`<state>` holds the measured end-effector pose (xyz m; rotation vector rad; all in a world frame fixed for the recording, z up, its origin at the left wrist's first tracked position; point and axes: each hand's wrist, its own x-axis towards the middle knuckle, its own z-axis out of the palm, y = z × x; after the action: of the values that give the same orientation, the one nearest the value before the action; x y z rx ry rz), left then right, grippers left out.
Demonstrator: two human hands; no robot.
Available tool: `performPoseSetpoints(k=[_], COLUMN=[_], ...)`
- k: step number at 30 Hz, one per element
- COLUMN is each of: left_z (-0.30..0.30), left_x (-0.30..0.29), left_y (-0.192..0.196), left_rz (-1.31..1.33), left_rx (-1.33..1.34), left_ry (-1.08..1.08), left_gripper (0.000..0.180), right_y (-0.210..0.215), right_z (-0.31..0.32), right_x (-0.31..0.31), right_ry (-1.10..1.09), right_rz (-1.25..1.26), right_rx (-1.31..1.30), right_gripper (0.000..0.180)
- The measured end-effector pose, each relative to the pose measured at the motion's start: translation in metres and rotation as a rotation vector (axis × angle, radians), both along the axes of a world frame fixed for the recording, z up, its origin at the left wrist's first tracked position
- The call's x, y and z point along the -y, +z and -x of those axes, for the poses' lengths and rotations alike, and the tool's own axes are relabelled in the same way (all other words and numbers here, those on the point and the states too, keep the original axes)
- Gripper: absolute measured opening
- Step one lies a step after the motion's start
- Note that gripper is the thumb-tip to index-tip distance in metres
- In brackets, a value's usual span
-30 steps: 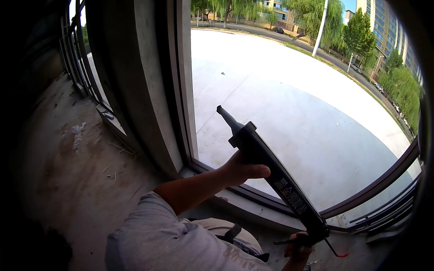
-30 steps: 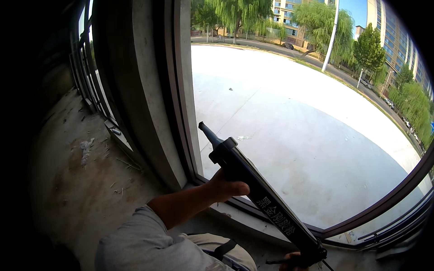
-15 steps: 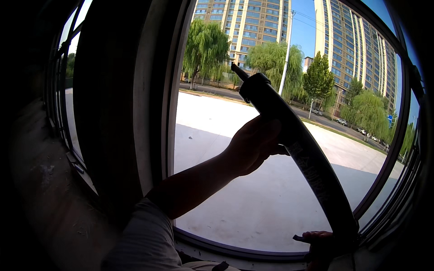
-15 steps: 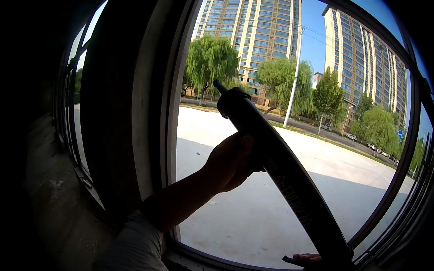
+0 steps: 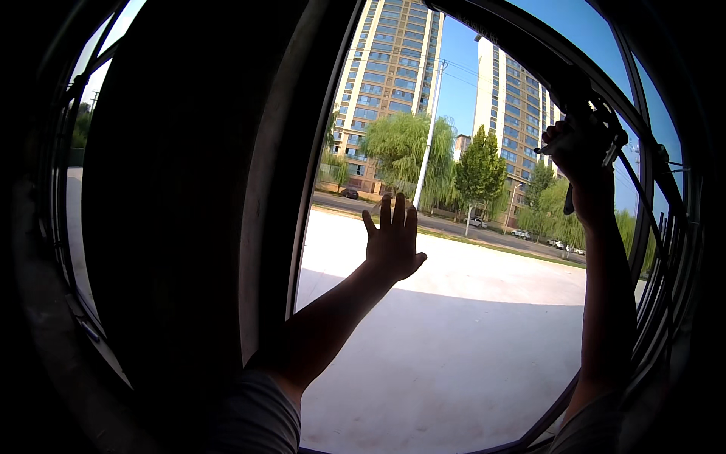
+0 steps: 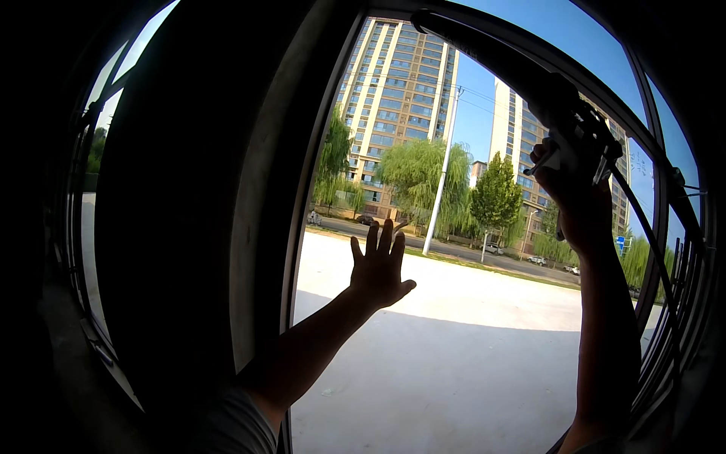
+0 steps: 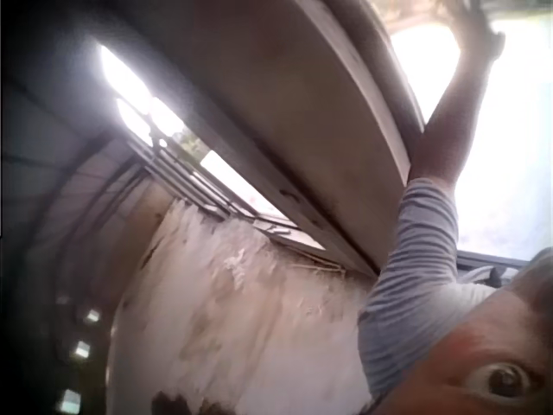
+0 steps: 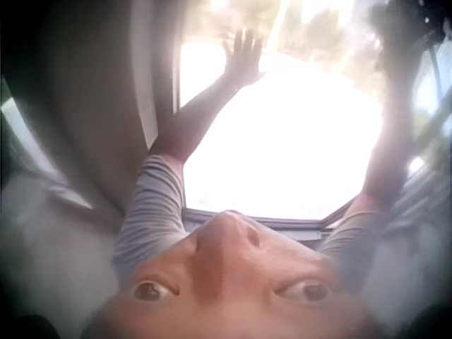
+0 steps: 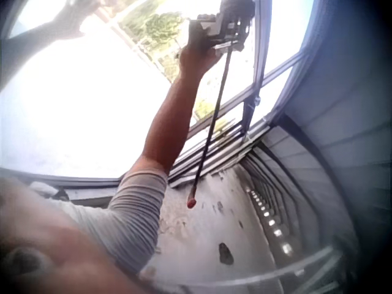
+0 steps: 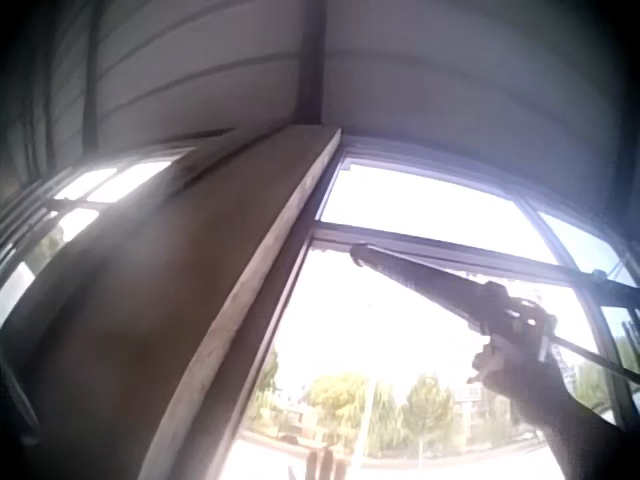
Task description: The person uses a caulking gun to apply sealant along the interior edges of a window frame. They move along the frame, applying a continuous bead of sealant to the joints between the frame and the wall.
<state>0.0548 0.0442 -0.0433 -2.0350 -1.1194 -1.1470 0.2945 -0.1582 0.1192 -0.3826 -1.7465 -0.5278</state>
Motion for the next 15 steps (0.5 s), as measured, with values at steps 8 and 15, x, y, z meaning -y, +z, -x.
performPoseSetpoints(k=[8, 15], left_z=[-0.033, -0.047], left_x=[-0.008, -0.006], left_y=[-0.020, -0.021], left_rz=[-0.286, -0.362], left_rx=[0.091, 0.166], left_ry=[0.018, -0.035], left_gripper=[0.108, 0.092], right_y=[0.104, 0.152], right_z=[0.058, 0.077], right_x=[-0.011, -0.012], right_ry=[-0.482, -0.370], right_rz=[-0.168, -0.067], right_rx=[0.011, 0.060], right_gripper=[0.039, 0.044])
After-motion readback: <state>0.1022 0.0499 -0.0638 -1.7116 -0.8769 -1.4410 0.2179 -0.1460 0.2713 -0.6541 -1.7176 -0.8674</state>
